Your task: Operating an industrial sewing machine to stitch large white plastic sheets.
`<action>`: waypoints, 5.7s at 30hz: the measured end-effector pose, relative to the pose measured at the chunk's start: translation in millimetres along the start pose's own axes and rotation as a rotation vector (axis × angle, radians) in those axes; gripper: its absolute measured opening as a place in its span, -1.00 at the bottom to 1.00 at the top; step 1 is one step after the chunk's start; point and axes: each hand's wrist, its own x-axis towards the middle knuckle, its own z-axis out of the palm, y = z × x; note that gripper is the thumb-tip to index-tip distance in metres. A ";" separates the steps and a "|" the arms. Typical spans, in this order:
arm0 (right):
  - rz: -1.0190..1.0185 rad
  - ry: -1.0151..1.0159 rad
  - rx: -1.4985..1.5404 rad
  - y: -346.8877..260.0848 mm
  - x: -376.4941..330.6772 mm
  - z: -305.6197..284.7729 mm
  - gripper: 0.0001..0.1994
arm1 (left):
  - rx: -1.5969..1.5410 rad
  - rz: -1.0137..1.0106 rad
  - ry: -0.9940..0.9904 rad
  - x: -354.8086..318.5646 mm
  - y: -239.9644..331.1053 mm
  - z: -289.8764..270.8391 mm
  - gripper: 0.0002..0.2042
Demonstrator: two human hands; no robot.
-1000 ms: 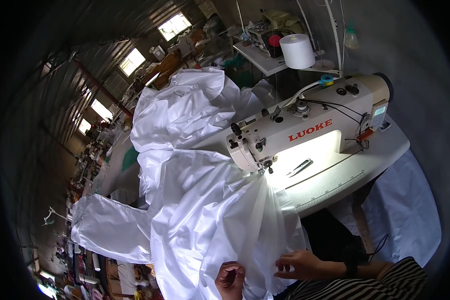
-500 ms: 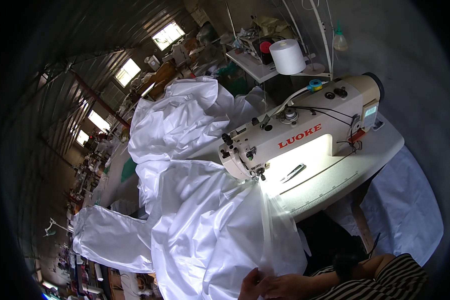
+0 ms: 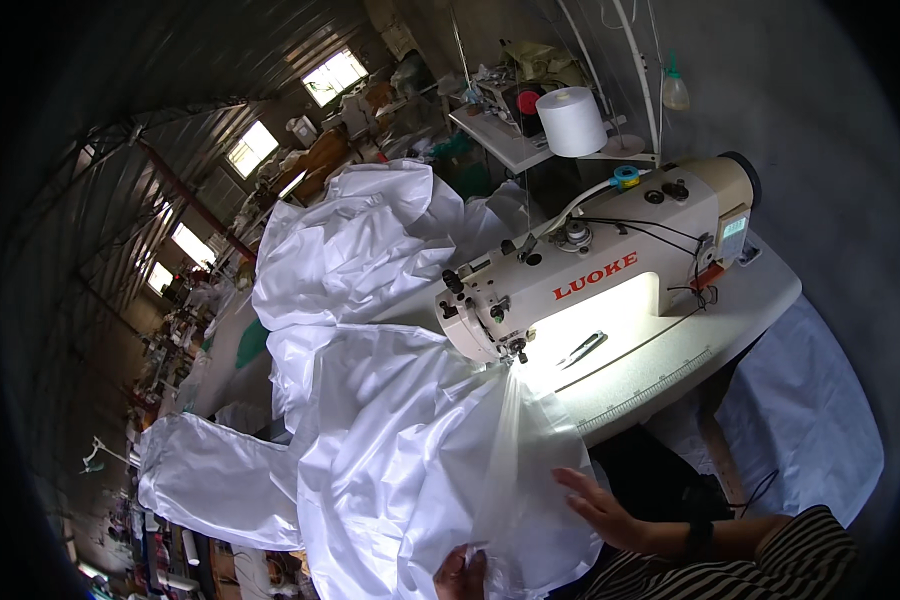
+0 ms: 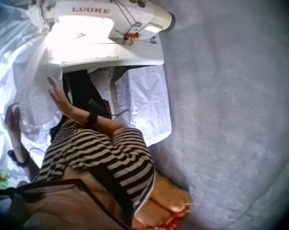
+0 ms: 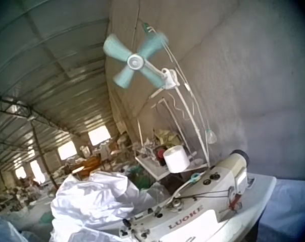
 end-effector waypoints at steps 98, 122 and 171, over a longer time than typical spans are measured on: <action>-0.133 -0.002 -1.301 -1.1 162.9 -31.6 -0.62 | 0.864 0.820 -0.129 240.0 -49.2 156.7 -0.64; -0.181 -0.069 -1.281 -2.0 187.9 -37.9 -0.84 | 0.652 0.694 -0.179 236.8 -50.1 150.2 -0.62; -0.137 -0.067 -1.536 1.1 160.7 -17.2 -0.43 | 0.401 0.681 -0.257 200.6 -21.7 105.1 -0.77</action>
